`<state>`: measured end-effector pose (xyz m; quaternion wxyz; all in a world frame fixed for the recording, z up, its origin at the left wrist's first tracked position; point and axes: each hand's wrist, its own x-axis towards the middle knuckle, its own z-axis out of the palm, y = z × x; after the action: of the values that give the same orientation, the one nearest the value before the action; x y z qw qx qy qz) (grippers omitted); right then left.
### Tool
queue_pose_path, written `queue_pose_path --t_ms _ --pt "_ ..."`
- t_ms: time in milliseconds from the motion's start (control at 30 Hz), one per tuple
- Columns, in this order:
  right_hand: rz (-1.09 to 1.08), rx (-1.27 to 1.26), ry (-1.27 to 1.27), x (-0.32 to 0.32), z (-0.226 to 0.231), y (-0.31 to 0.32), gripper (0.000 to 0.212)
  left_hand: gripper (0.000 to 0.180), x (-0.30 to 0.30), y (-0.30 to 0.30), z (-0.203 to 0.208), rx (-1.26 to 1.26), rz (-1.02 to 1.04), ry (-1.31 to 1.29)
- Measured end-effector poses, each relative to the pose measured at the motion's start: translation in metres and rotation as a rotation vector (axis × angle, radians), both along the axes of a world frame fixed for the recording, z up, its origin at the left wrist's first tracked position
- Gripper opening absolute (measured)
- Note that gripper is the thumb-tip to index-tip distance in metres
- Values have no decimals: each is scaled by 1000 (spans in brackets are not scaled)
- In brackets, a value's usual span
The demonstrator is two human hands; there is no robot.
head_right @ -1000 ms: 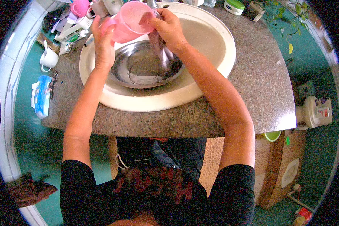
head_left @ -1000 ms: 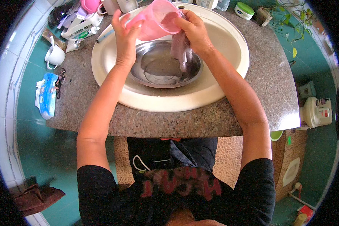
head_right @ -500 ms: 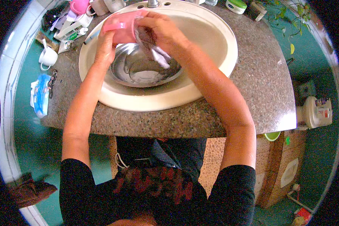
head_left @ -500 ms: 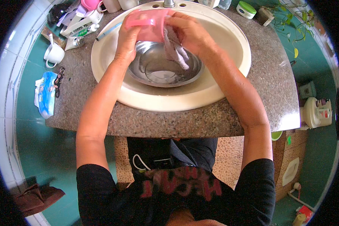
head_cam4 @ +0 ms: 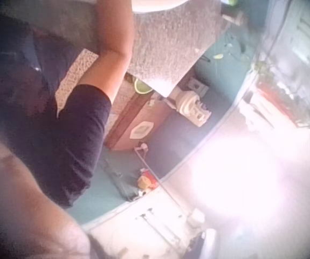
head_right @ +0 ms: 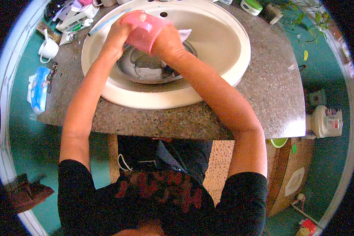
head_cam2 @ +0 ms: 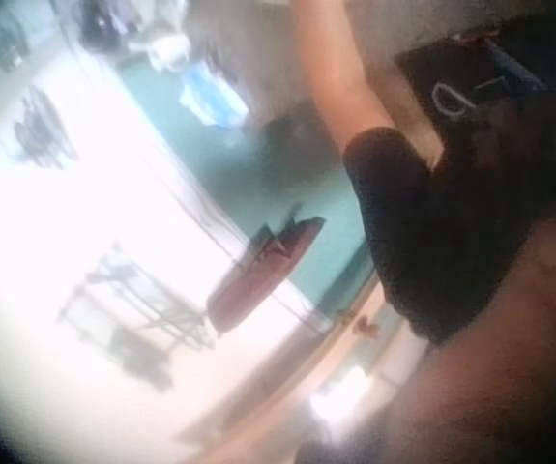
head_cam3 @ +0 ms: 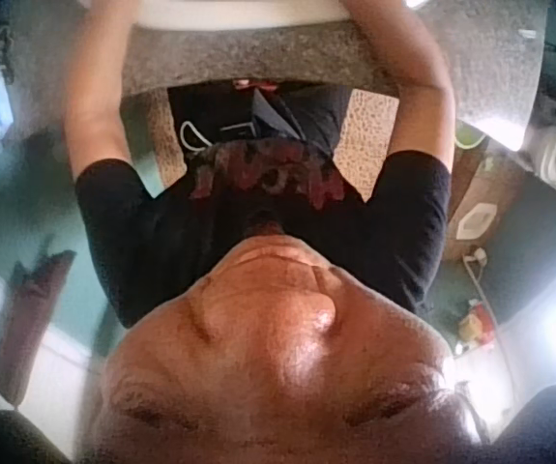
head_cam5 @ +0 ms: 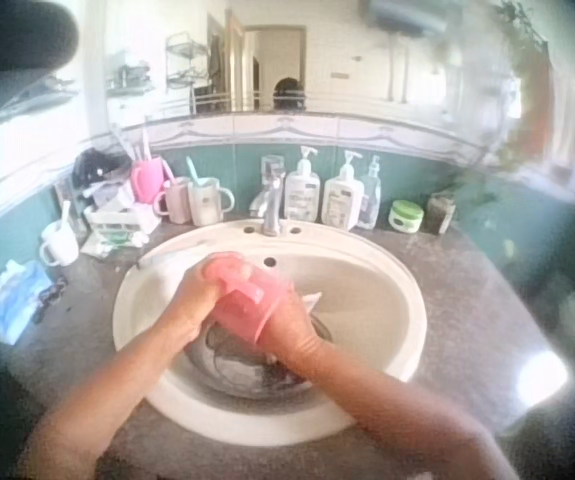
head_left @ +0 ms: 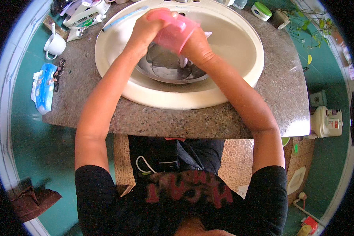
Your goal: The person washes a pink cup in a sink with a cloth. They then use the cloth to wipe a green-lidded container, the mirror, and the bathroom countertop.
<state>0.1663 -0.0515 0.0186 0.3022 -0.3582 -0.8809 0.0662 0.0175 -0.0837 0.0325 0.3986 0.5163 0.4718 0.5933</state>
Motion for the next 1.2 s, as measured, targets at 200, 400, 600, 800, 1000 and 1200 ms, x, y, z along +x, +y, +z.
queue_pose_path --t_ms 200,400,600,800,1000,1200 --pt "521 -1161 973 6 7 -3 29 50 -5 9 -4 103 -59 -51" --pt "755 -1324 1204 3 29 -23 30 57 -26 17 -6 89 -85 -198" --pt "597 -714 343 14 32 -33 41 58 -41 17 -6 109 -75 -112" --pt "324 453 -266 9 -1 -13 46 57 -31 14 -10 4 -38 -199" --pt "314 -720 325 18 35 -19 41 85 -32 -2 14 -283 -277 -32" --pt "580 -1237 1139 16 31 -9 43 79 -18 6 0 28 -260 -68"
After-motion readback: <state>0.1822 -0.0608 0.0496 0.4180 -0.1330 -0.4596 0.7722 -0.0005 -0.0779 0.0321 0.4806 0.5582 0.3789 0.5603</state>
